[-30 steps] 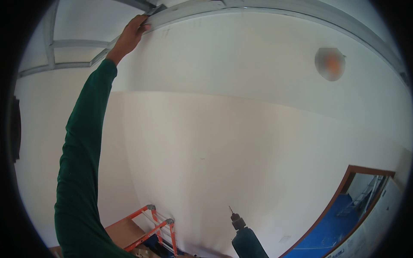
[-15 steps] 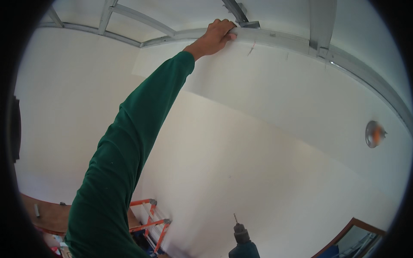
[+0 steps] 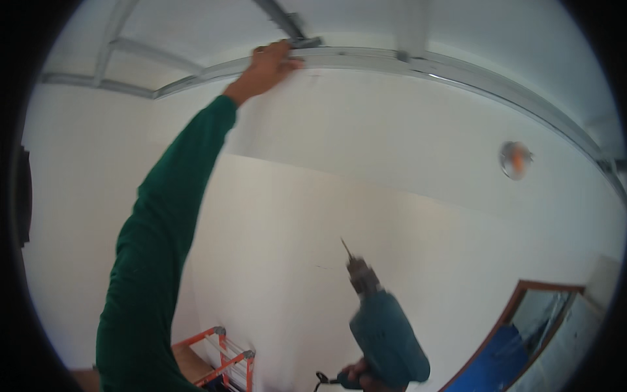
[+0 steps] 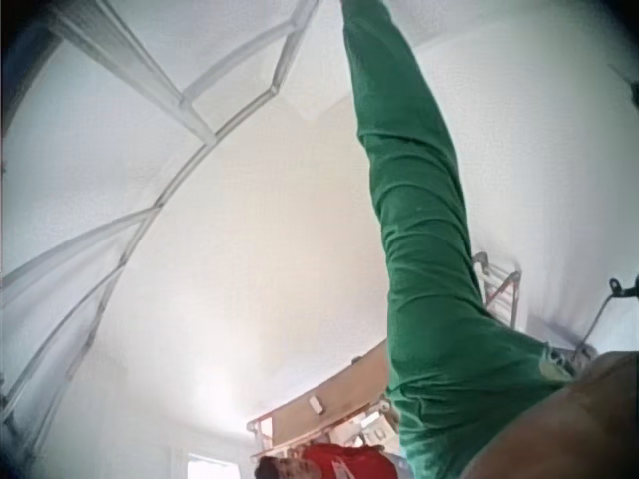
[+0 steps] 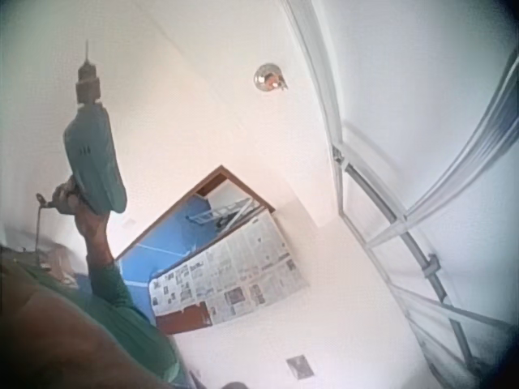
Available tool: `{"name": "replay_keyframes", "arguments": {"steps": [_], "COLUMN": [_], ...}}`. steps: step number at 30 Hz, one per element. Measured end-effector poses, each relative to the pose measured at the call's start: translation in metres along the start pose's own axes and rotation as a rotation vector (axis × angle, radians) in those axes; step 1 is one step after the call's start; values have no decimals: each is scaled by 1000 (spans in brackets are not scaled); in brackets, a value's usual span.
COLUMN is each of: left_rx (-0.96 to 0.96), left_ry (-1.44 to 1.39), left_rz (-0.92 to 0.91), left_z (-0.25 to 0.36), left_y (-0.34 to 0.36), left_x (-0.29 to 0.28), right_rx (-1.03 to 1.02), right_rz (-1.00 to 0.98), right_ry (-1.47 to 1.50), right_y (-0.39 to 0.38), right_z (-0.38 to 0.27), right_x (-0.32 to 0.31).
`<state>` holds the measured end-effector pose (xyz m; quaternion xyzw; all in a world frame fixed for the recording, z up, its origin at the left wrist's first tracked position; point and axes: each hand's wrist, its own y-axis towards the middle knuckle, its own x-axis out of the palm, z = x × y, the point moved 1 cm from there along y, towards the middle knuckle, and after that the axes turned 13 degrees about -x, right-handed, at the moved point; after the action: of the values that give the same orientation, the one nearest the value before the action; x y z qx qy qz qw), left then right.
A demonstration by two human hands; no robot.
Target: The person measures and cuts metal ceiling tracks, then uses a drill and pliers to secure them to the ceiling framework. They repeatedly position, fasten, and adjust the tracks along the ceiling grid.
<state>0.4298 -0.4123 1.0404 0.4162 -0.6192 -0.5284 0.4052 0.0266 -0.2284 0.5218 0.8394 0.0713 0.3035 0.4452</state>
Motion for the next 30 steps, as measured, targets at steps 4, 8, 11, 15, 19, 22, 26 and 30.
{"name": "replay_keyframes", "arguments": {"steps": [4,8,11,15,19,22,26,30], "left_rx": [6,-42,-82,-186,-191,-203,-146,-197], "left_ry": [59,59,13,16,119,146,44,-16], "left_rz": [-99,-298,-327,-358,-322,-302,-185,-206], "left_z": [5,10,13,14,14,14,18,18], "left_y": [12,24,29,31,36,36,30,24], "left_x": [-14,-32,-37,-32,-27,-26,-24,-23], "right_rx": [-182,-317,-365,-421,-440,-429,-405,-383], "right_rz": [22,48,30,28,24,7,-20,-21], "right_ry": [-28,67,165,223,266,297,315,305], "right_y": [61,128,173,217,246,262,276,280], "right_z": [-1,3,10,23,31,36,41,45], "right_x": [48,94,119,140,149,152,156,160]}}
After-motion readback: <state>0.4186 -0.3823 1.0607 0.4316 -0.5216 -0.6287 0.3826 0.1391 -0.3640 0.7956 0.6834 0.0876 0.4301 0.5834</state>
